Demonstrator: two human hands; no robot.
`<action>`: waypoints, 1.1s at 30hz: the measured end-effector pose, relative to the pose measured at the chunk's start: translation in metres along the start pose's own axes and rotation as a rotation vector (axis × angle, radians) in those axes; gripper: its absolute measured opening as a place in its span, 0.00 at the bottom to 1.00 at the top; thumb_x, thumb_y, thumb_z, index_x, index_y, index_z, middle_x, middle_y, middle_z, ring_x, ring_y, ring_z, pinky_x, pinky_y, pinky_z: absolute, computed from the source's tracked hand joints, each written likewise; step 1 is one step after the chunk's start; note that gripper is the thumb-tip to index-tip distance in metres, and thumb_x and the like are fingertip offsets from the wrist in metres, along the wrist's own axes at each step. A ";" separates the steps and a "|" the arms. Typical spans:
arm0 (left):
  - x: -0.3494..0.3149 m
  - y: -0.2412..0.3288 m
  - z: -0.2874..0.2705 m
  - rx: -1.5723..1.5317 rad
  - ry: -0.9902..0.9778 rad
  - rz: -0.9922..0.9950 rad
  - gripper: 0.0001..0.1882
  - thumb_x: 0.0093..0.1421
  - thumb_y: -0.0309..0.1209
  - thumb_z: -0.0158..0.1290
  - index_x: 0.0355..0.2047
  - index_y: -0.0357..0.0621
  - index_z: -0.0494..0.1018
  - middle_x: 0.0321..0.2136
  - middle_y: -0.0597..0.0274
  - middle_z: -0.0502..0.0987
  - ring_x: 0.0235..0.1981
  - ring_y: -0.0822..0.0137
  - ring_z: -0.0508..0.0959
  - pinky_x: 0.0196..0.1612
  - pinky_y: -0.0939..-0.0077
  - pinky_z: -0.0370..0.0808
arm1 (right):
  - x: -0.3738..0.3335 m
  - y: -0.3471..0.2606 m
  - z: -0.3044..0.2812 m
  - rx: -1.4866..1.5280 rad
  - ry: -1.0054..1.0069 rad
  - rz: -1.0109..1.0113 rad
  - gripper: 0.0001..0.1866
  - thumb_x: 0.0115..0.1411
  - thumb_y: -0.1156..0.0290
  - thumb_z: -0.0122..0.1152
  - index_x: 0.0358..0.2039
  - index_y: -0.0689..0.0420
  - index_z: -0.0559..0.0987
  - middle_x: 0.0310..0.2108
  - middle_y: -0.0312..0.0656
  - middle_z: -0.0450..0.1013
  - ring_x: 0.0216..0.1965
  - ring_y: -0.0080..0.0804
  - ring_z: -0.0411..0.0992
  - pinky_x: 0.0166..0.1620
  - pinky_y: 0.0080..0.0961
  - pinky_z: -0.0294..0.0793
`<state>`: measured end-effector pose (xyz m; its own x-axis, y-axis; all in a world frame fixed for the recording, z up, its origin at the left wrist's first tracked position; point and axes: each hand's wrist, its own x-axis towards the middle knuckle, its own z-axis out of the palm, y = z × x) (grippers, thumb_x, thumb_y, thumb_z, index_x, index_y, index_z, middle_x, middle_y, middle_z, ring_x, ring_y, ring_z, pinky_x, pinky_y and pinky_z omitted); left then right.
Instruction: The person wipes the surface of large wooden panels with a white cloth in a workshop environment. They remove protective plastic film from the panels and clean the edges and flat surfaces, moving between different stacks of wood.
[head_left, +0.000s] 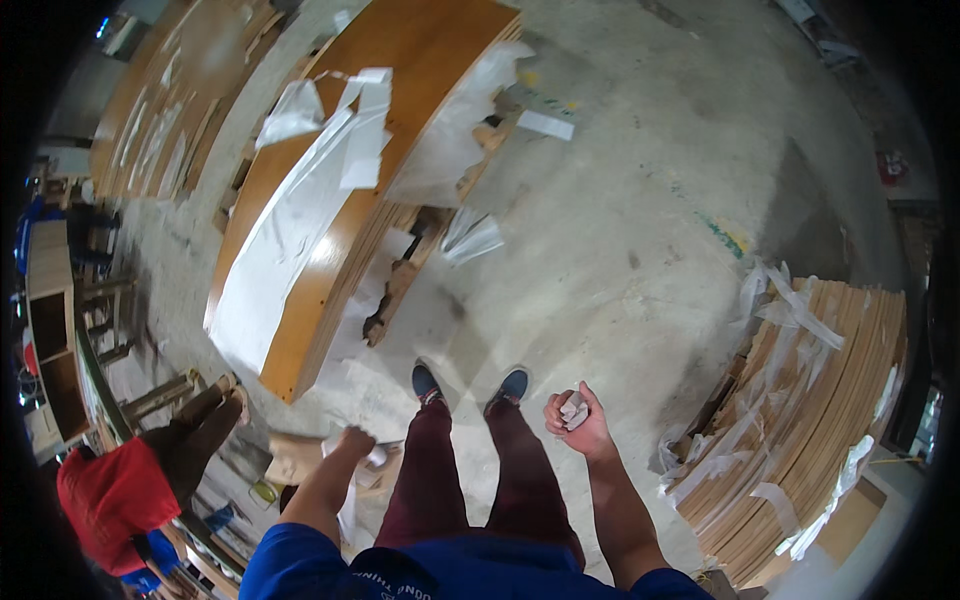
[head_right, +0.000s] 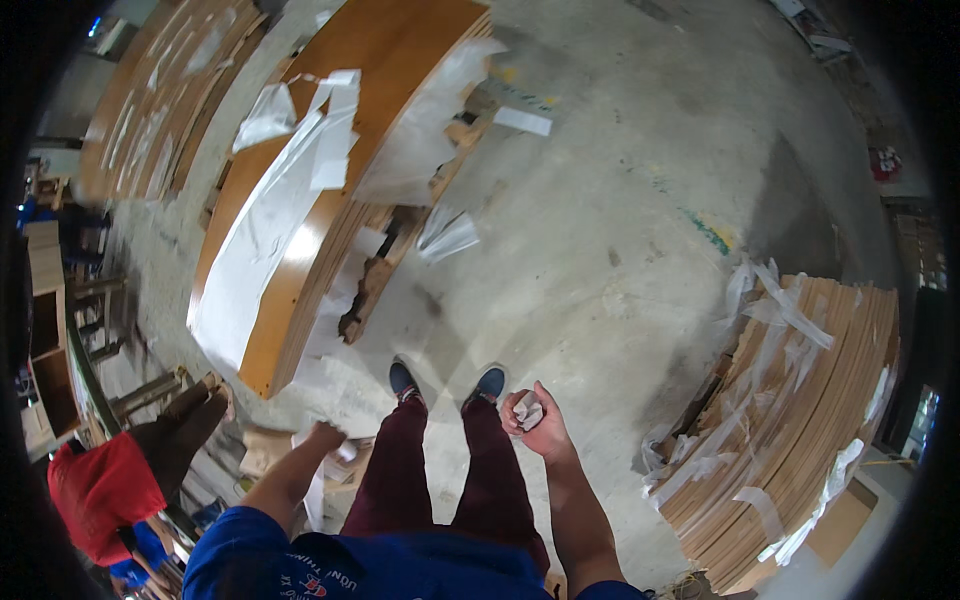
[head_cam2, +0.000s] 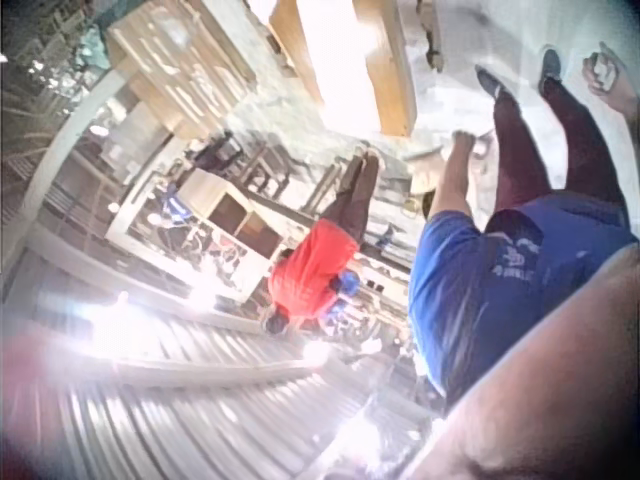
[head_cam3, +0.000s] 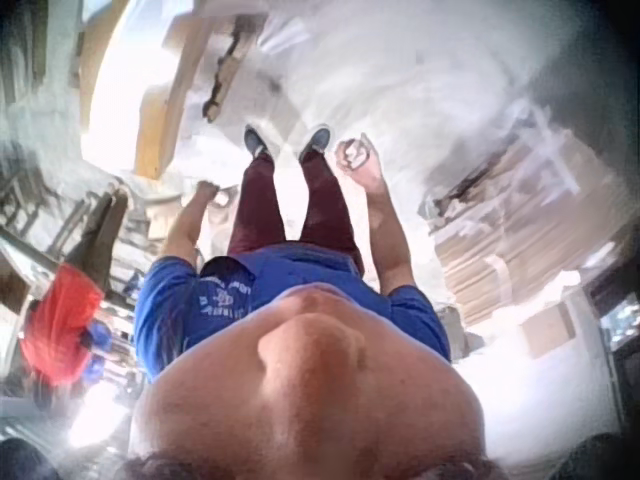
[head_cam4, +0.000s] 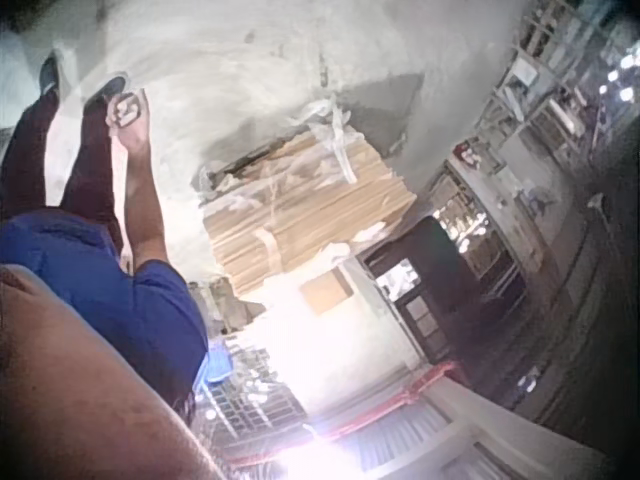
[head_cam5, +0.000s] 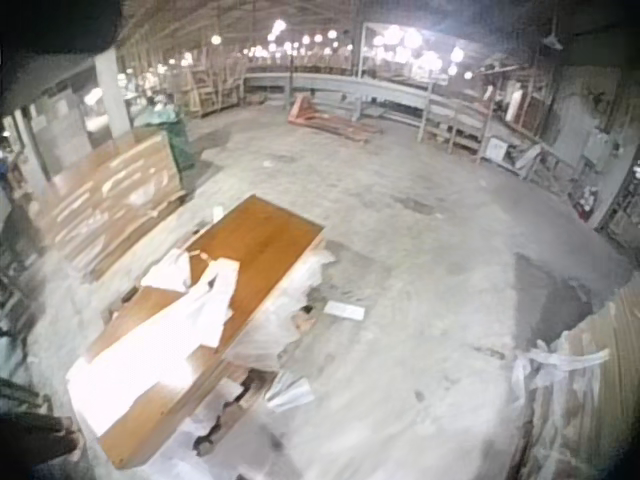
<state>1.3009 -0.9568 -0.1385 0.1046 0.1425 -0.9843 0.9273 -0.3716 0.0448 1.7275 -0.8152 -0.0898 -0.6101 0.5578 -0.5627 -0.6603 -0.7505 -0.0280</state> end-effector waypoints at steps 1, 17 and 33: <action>0.021 0.003 -0.038 0.009 0.076 0.047 0.12 0.57 0.37 0.48 0.39 0.59 0.78 0.42 0.67 0.78 0.49 0.61 0.74 0.49 0.59 0.70 | -0.006 -0.019 0.002 -0.023 0.031 -0.010 0.29 0.63 0.46 0.38 0.27 0.60 0.75 0.22 0.42 0.64 0.22 0.29 0.60 0.22 0.22 0.54; 0.259 0.046 -0.457 -1.026 0.712 0.045 0.32 0.56 0.42 0.53 0.59 0.54 0.55 0.37 0.46 0.77 0.40 0.46 0.77 0.42 0.55 0.72 | 0.124 -0.123 0.020 0.117 0.090 -0.100 0.33 0.64 0.45 0.34 0.28 0.62 0.76 0.22 0.42 0.62 0.23 0.29 0.57 0.23 0.23 0.56; 0.518 -0.099 -0.268 -0.823 1.042 -0.344 0.20 0.55 0.30 0.48 0.49 0.42 0.70 0.45 0.45 0.73 0.46 0.46 0.73 0.49 0.57 0.71 | 0.221 -0.176 -0.109 -0.003 0.207 0.183 0.35 0.64 0.42 0.32 0.27 0.61 0.77 0.21 0.43 0.62 0.23 0.29 0.56 0.23 0.22 0.55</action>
<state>1.3600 -0.6001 -0.6069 -0.2915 0.8691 -0.3996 0.8666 0.4168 0.2744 1.7565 -0.5983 -0.2992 -0.6163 0.3285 -0.7158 -0.5460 -0.8332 0.0877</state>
